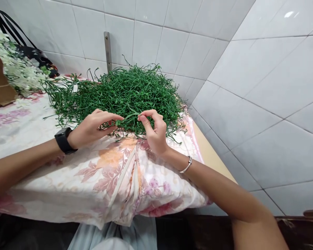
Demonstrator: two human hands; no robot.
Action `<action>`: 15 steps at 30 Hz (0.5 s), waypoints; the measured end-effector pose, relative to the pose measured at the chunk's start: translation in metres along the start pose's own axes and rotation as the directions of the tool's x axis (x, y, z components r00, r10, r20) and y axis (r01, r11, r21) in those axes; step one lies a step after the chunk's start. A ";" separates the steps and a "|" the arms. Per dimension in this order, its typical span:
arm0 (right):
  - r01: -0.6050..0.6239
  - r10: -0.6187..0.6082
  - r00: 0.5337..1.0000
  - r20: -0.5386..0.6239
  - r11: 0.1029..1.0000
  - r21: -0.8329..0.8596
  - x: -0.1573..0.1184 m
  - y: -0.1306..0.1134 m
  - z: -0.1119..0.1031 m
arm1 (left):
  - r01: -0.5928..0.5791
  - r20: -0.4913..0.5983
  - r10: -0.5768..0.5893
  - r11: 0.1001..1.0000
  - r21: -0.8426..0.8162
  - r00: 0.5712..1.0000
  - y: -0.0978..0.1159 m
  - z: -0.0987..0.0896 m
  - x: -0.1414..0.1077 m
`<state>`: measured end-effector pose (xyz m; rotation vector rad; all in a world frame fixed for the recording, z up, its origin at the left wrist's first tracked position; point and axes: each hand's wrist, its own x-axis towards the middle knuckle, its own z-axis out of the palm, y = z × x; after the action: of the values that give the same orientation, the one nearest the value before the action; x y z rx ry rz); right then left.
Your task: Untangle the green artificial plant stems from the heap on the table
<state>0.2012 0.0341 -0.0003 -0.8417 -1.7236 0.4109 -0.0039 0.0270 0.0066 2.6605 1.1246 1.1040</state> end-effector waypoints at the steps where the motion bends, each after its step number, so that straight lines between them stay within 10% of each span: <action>1: 0.001 -0.001 1.000 -0.011 1.000 0.009 0.001 0.000 -0.001 | 0.018 -0.007 -0.018 1.000 -0.014 1.000 -0.001 -0.001 0.001; 15: 0.000 0.026 0.988 -0.153 0.986 0.166 0.016 0.004 -0.007 | 0.337 0.091 -0.372 0.678 -0.653 0.924 0.001 -0.015 0.006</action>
<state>0.2068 0.0471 0.0101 -0.7450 -1.5192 0.4790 -0.0102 0.0267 0.0215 1.7821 0.9545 1.2000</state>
